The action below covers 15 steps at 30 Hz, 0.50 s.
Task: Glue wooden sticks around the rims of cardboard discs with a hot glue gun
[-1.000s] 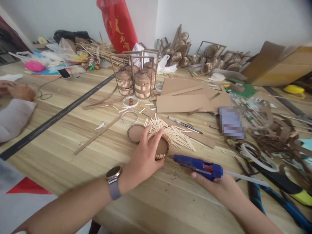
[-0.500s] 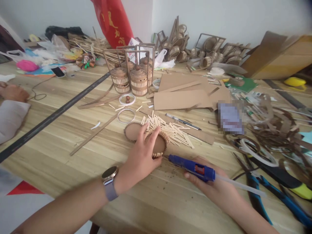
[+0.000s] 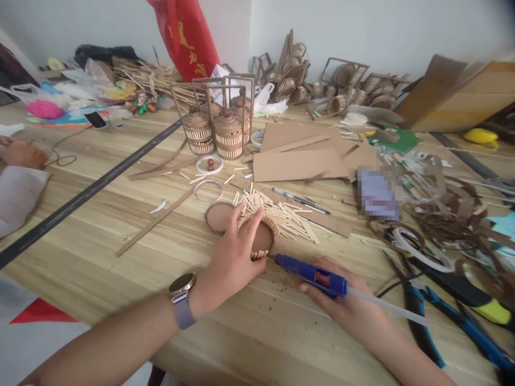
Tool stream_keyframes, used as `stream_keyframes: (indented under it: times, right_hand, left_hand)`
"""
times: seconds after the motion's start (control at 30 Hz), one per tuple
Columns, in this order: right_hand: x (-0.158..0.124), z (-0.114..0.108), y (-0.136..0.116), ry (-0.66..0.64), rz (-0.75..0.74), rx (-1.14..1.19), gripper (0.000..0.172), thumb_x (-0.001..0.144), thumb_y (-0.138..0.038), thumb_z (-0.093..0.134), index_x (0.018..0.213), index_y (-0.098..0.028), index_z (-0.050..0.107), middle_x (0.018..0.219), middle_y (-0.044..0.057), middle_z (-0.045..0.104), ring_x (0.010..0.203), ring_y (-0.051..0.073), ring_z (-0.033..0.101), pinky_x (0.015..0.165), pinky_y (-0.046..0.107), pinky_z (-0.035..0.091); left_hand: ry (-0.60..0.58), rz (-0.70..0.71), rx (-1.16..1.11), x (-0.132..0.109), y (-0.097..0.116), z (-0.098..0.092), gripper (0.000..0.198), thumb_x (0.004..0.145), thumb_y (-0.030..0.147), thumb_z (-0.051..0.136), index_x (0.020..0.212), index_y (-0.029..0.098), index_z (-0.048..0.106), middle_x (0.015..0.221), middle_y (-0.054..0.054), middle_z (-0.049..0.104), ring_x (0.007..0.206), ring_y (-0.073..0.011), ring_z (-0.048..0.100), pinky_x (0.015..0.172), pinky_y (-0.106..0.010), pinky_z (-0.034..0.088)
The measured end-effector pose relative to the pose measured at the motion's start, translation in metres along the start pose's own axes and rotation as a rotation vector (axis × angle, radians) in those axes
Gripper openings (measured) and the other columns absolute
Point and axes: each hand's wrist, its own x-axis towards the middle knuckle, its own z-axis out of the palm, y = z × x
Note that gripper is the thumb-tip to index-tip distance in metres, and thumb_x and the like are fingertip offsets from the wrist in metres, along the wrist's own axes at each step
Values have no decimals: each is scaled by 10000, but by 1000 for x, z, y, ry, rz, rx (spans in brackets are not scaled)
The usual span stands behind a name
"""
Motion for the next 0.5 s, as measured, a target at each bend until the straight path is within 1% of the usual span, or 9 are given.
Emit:
stream_keyframes:
  times: [0.2,0.5]
  right_hand:
    - [1,-1,-2,-16,6,-2,241,865,-418,592,708,-239,554,672,1,593,647,184,598,598,288,490]
    - [2,-2,-4,-7,-15,4,210,872,-380,591,725,-236,549,673,-3,591,637,175,601,582,272,478]
  left_hand:
    - [-1,-1,-4,0,0,0,985,671,95,751,1466,319,215,1512,-128,164,1318,-376,420,949,-463,534]
    - [-7,3,8,1,1,-1,986,673,93,756,1467,315,215,1503,-133,168,1327,-369,406,970,-469,515]
